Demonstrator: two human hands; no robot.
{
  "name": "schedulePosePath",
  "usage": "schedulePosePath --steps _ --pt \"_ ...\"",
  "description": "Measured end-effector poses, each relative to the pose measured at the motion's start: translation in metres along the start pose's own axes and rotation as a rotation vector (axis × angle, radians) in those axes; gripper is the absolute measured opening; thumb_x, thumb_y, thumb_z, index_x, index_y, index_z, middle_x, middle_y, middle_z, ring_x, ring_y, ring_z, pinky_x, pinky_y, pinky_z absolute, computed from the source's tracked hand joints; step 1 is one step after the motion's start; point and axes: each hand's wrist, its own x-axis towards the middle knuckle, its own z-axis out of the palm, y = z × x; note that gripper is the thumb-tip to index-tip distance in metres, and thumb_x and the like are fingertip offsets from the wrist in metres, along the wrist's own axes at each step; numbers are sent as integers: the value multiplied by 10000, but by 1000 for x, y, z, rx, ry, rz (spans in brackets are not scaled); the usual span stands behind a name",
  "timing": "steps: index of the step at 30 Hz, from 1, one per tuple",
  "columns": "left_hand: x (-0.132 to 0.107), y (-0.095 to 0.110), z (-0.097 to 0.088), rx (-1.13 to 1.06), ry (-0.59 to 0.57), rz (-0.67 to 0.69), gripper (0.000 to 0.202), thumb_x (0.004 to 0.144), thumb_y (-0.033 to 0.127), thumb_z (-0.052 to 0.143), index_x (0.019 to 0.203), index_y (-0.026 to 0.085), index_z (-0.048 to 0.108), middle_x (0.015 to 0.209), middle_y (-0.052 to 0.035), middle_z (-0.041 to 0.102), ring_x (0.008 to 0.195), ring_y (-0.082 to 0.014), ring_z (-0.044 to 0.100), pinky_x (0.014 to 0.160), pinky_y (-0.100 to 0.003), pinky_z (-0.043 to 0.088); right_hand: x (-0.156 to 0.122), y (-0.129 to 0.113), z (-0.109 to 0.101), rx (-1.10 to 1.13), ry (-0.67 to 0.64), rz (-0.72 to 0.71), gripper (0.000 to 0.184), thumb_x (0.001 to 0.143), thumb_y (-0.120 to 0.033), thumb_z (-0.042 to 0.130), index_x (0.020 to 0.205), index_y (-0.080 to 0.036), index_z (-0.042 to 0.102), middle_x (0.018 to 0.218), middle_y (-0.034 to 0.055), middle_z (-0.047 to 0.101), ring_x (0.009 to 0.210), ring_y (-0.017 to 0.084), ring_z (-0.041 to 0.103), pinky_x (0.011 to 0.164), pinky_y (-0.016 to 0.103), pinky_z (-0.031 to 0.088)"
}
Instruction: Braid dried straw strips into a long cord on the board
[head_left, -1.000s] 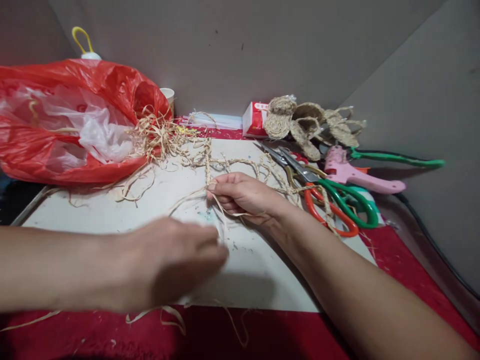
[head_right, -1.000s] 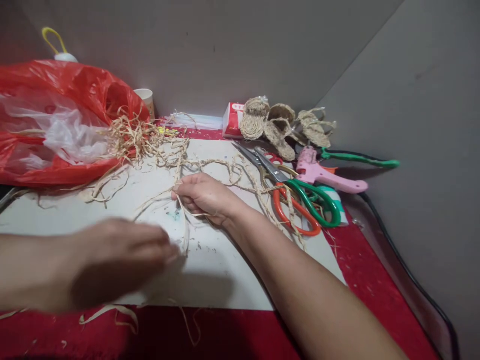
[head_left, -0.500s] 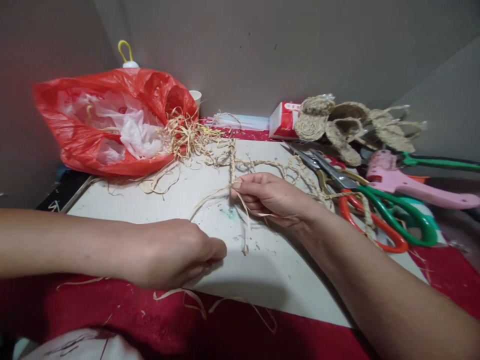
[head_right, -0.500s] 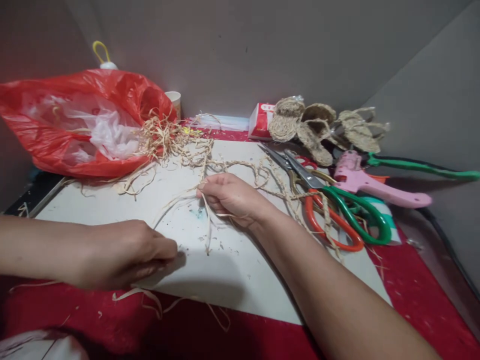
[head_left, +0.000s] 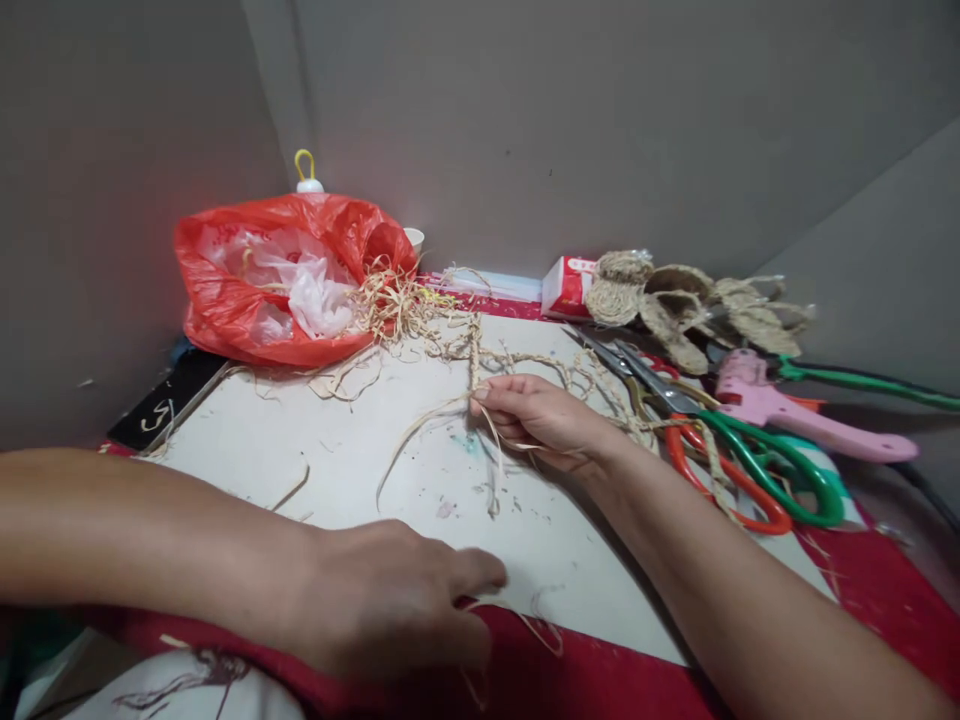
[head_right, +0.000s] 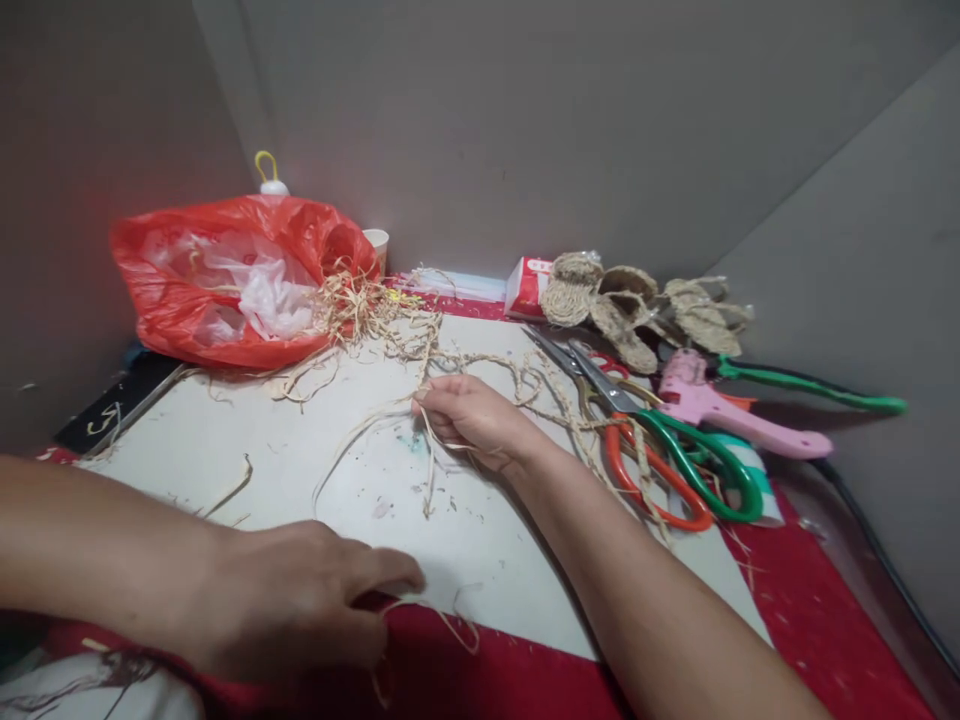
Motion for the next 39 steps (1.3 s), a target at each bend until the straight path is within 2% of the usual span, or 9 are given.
schedulePosePath --steps 5,8,15,19,22,27,30,33,39 --pt "26 6 19 156 -14 98 90 858 207 487 855 174 570 847 -46 607 595 -156 543 407 -290 293 0 0 1 -28 -17 -23 217 699 -311 673 615 -140 570 371 -108 301 340 23 160 338 163 82" --pt "23 1 15 92 -29 56 59 829 188 510 874 171 545 806 -45 616 595 -152 540 442 -278 322 0 0 2 -25 -26 -19 234 680 -327 691 613 -143 564 388 -114 289 348 23 151 340 162 80" --pt "-14 -37 -53 -156 251 -184 95 816 108 450 769 182 487 724 3 562 626 -100 473 596 -205 377 2 4 1 -8 -38 -4 304 688 -371 720 595 -155 527 426 -112 272 375 24 144 362 178 68" --pt "-32 -70 -89 -10 292 -320 128 780 69 446 731 170 506 673 10 527 598 -91 449 585 -210 348 3 5 -2 -14 -6 28 316 689 -397 738 621 -137 570 450 -104 263 396 25 139 380 191 63" --pt "-49 -93 -101 249 263 -536 134 783 102 442 751 166 555 636 2 514 547 -101 419 529 -234 302 5 8 -5 -27 9 48 336 662 -420 761 630 -130 595 455 -96 271 402 26 161 384 189 74" --pt "-67 -93 -99 578 -33 -921 165 754 172 539 890 154 630 589 -22 539 503 -132 446 489 -256 259 8 14 -12 -22 10 98 358 644 -459 770 672 -134 623 456 -89 283 409 28 170 378 171 100" --pt "-66 -72 -96 630 -98 -933 134 786 143 507 819 132 637 596 -51 575 527 -145 495 508 -261 291 9 17 -14 -7 31 109 330 639 -446 778 685 -156 628 462 -76 307 414 37 197 377 168 132" --pt "-66 -54 -93 617 -78 -888 182 809 130 474 890 125 638 600 -59 601 536 -160 527 526 -266 333 10 16 -12 -31 25 98 306 655 -451 761 664 -179 619 454 -72 292 403 49 191 368 191 130" --pt "-93 -48 -64 466 -211 -1031 251 803 287 512 750 120 691 689 -144 670 609 -239 619 543 -301 403 9 11 -7 -73 -46 84 369 683 -484 724 662 -140 594 454 -103 247 405 29 129 382 187 66"
